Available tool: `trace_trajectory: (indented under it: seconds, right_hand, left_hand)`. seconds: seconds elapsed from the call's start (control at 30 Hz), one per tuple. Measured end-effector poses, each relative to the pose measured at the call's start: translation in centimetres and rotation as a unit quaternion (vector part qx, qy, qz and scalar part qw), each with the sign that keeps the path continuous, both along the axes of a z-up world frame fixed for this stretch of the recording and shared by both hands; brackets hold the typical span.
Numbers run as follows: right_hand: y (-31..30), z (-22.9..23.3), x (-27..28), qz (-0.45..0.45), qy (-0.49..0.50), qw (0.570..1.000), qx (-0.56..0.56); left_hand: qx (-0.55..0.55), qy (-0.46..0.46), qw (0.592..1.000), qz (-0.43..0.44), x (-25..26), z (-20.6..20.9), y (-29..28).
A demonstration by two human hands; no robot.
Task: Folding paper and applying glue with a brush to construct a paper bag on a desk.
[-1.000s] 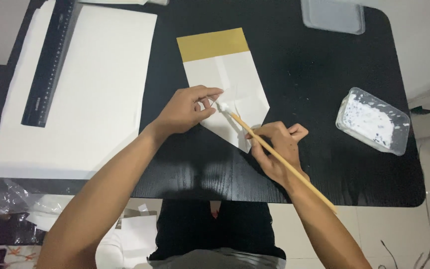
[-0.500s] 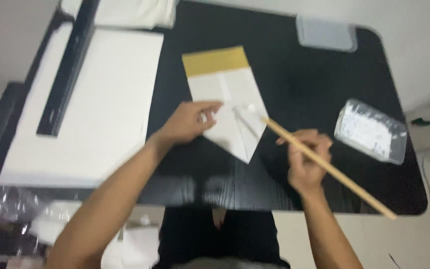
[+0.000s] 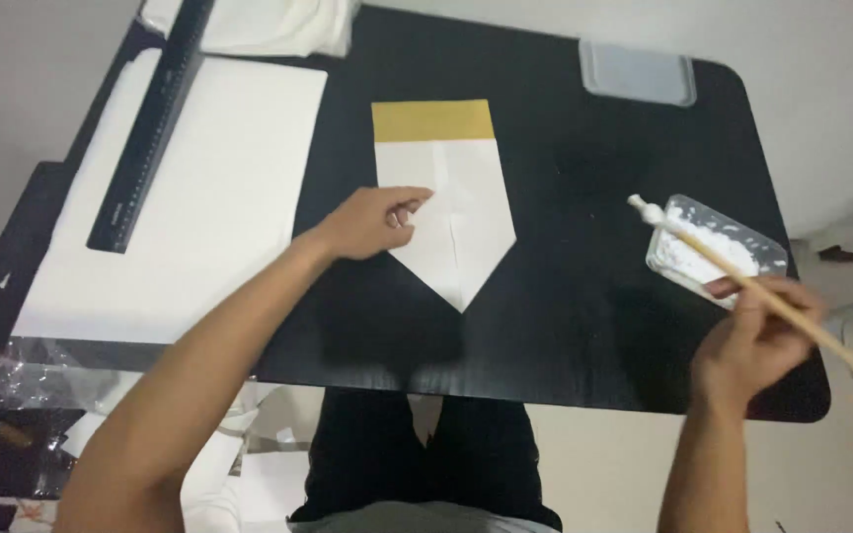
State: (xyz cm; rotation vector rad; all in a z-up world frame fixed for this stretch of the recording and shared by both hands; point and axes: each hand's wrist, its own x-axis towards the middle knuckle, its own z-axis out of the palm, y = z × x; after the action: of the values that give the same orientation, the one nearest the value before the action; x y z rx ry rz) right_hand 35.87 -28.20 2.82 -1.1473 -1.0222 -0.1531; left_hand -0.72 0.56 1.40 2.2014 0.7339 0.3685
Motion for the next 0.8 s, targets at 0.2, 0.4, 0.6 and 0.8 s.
trace_trajectory:
  seconds: [0.2, 0.4, 0.6, 0.8]
  right_hand:
    - [-6.2, -1.9, 8.8, -0.017, -0.080, 0.996, 0.022]
    - [-8.9, 1.1, 9.8, -0.167, -0.225, 0.957, -0.071]
    - [-7.9, 1.3, 15.5, -0.180, -0.175, 0.955, -0.156]
    - [-7.4, 3.6, 14.8, -0.271, -0.388, 0.839, -0.270]
  left_hand:
    - [0.053, 0.026, 0.998, 0.003, 0.1, -2.5, 0.2]
    - [0.061, -0.006, 0.998, 0.008, -0.6, 1.7, -2.9]
    - [0.048, -0.004, 0.998, 0.028, -0.2, 1.5, -3.3]
    - [-0.035, 0.045, 0.994, 0.095, 1.3, 3.8, -3.8]
